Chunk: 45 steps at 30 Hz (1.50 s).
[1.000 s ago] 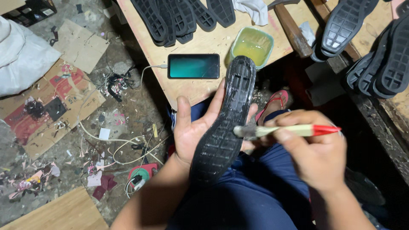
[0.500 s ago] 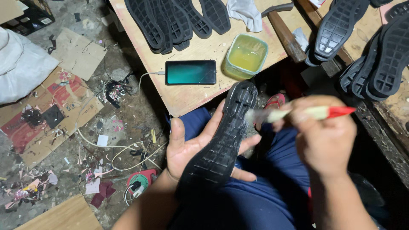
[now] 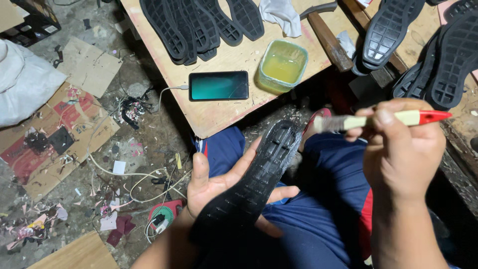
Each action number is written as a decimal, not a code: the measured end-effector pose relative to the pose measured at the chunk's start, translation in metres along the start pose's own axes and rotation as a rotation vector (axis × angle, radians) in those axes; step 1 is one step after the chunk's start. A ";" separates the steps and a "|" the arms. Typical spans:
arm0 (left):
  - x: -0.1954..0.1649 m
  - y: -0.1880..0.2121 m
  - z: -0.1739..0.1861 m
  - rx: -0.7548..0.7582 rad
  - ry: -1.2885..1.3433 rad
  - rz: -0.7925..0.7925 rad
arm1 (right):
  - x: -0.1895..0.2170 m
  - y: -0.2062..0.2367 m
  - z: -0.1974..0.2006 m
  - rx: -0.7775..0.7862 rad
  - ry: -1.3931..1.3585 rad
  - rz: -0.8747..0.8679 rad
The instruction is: The person sits on the floor of a shoe workshop and brushes glue from a plastic container onto the tread side of rubber shoe soles, coating one sole at a time and setting finished soles on the work table with the others.
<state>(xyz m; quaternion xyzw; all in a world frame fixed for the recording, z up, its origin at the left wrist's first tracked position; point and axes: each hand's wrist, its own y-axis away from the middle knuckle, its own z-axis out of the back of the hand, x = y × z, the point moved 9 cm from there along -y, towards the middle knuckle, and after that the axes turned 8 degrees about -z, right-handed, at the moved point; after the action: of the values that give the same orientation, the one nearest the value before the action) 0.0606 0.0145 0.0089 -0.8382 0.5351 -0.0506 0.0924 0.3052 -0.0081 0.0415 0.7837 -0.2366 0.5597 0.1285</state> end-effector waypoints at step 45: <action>0.007 0.006 0.013 -0.047 -0.011 0.028 | -0.003 -0.001 0.000 -0.097 0.028 0.024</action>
<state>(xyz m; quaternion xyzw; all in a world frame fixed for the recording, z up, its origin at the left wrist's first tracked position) 0.0609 0.0069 -0.0053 -0.8330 0.5471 -0.0323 0.0764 0.3056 -0.0065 0.0390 0.7656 -0.2711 0.5602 0.1631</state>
